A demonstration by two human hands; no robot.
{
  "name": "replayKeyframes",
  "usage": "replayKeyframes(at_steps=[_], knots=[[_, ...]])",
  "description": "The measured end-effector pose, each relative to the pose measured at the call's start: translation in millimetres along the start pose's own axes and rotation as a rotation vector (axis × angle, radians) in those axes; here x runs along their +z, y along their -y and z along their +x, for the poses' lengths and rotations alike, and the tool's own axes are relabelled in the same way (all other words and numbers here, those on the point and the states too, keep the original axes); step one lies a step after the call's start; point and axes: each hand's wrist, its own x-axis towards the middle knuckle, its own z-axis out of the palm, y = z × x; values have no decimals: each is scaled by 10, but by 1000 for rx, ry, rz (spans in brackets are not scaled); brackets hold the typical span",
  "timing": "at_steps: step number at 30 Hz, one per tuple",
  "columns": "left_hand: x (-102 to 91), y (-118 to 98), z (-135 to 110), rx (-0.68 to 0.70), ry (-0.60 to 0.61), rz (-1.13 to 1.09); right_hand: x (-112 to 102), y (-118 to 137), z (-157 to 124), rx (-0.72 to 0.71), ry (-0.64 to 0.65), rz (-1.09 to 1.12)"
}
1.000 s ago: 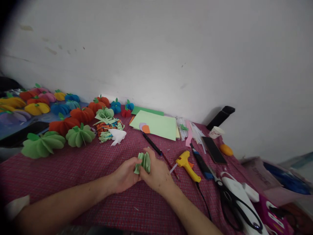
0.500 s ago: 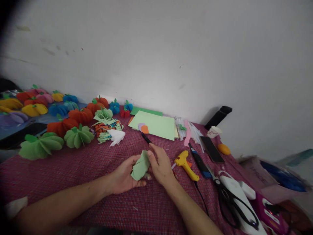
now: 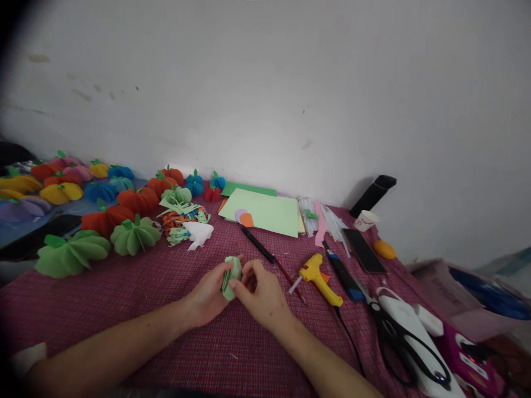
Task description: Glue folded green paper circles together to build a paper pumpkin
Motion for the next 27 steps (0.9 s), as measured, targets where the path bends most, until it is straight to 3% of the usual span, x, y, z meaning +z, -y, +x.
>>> replayKeyframes(at_steps=[12, 23, 27], knots=[[0, 37, -56, 96, 2, 213, 54, 14, 5, 40, -9, 9], [23, -20, -43, 78, -19, 144, 72, -79, 23, 16, 30, 134], [11, -59, -36, 83, -98, 109, 69, -110, 70, -12, 22, 229]])
